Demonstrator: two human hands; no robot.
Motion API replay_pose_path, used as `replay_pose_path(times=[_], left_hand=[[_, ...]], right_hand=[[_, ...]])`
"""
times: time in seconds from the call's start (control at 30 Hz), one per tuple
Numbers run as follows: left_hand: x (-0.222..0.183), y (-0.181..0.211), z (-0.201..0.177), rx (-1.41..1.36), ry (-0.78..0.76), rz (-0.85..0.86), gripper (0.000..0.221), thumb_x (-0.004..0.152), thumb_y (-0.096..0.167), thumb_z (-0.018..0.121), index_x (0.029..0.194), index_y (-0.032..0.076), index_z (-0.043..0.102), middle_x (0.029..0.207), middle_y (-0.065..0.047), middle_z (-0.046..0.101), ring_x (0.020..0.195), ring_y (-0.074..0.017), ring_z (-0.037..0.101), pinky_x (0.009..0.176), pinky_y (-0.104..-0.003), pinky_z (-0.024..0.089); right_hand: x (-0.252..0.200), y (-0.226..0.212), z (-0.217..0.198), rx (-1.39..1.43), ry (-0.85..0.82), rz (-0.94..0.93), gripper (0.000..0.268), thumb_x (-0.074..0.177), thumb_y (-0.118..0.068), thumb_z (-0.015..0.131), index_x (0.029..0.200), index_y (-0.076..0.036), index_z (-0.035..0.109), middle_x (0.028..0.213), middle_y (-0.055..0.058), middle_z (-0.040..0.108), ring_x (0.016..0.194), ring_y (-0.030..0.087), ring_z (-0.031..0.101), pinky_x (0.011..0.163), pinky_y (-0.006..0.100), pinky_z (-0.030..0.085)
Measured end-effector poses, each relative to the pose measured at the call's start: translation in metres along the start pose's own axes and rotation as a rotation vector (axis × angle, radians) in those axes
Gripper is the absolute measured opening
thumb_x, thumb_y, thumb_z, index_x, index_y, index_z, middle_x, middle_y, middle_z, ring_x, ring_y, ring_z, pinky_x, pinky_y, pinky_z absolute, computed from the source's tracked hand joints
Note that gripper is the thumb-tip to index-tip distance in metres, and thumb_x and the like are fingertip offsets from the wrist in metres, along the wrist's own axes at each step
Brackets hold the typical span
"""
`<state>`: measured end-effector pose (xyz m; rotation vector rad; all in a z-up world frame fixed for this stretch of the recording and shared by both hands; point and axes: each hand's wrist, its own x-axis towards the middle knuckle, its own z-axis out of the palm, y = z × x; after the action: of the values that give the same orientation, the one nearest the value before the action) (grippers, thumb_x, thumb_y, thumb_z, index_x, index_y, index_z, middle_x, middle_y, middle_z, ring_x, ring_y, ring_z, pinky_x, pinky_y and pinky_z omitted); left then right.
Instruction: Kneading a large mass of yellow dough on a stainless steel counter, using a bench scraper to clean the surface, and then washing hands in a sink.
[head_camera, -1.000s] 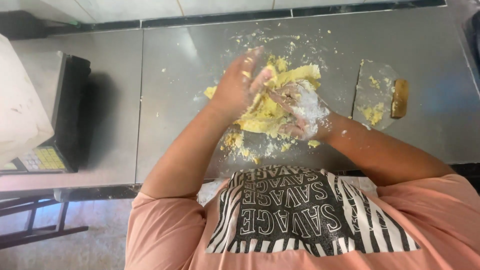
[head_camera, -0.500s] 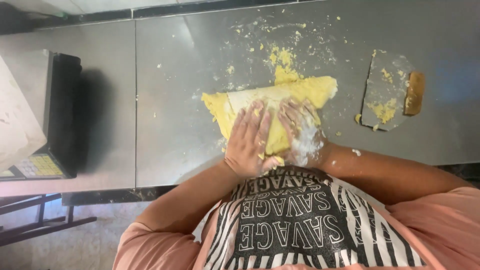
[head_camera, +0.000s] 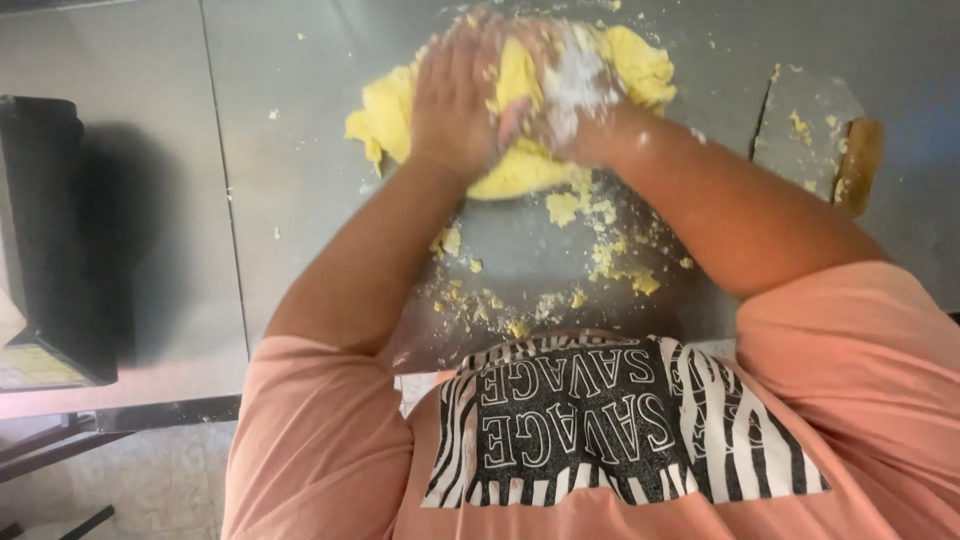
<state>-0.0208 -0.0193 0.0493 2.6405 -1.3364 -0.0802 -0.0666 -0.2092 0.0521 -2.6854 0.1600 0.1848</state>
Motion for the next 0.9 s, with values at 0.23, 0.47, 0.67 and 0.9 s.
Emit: replay_pose_path(times=[0.23,0.47,0.67,0.9], left_hand=[[0.058,-0.045,-0.02,-0.678,0.011,-0.322,0.036,0.098,0.032,0.051,0.128,0.012,0.055,0.114,-0.012,0.056,0.098,-0.024,0.051,0.083,-0.044,0.046],[0.082,-0.124,-0.019,-0.974,-0.1,-0.636,0.125,0.061,0.094,0.032,0.146,0.004,0.053,0.145,-0.021,0.058,0.127,-0.034,0.063,0.102,-0.048,0.05],[0.072,-0.065,-0.044,-0.617,-0.544,-0.492,0.082,0.095,0.066,0.031,0.166,0.028,0.015,0.174,-0.001,0.004,0.16,-0.0312,0.0,0.128,-0.055,0.007],[-0.017,-0.052,-0.003,-0.527,-0.114,0.066,0.071,0.101,0.065,0.037,0.16,0.026,0.032,0.163,-0.021,0.037,0.148,-0.0452,0.033,0.12,-0.058,0.023]], right_hand=[[-0.011,-0.033,-0.063,0.14,-0.468,0.314,0.072,0.102,-0.058,0.039,0.161,-0.03,0.009,0.16,0.025,0.032,0.131,0.042,0.043,0.104,0.056,0.039],[0.022,-0.008,-0.083,0.254,-0.026,-0.008,0.078,0.095,-0.064,0.057,0.156,-0.019,0.037,0.16,0.024,0.03,0.137,0.045,0.042,0.104,0.058,0.037],[0.062,-0.011,-0.038,0.144,-0.39,0.355,0.087,0.087,-0.078,0.032,0.16,-0.03,0.037,0.169,0.007,0.028,0.151,0.036,0.032,0.123,0.052,0.024],[-0.057,-0.047,-0.047,0.161,-0.5,0.366,0.078,0.099,-0.064,0.024,0.163,-0.039,-0.011,0.172,0.015,0.0,0.155,0.041,0.009,0.126,0.059,0.011]])
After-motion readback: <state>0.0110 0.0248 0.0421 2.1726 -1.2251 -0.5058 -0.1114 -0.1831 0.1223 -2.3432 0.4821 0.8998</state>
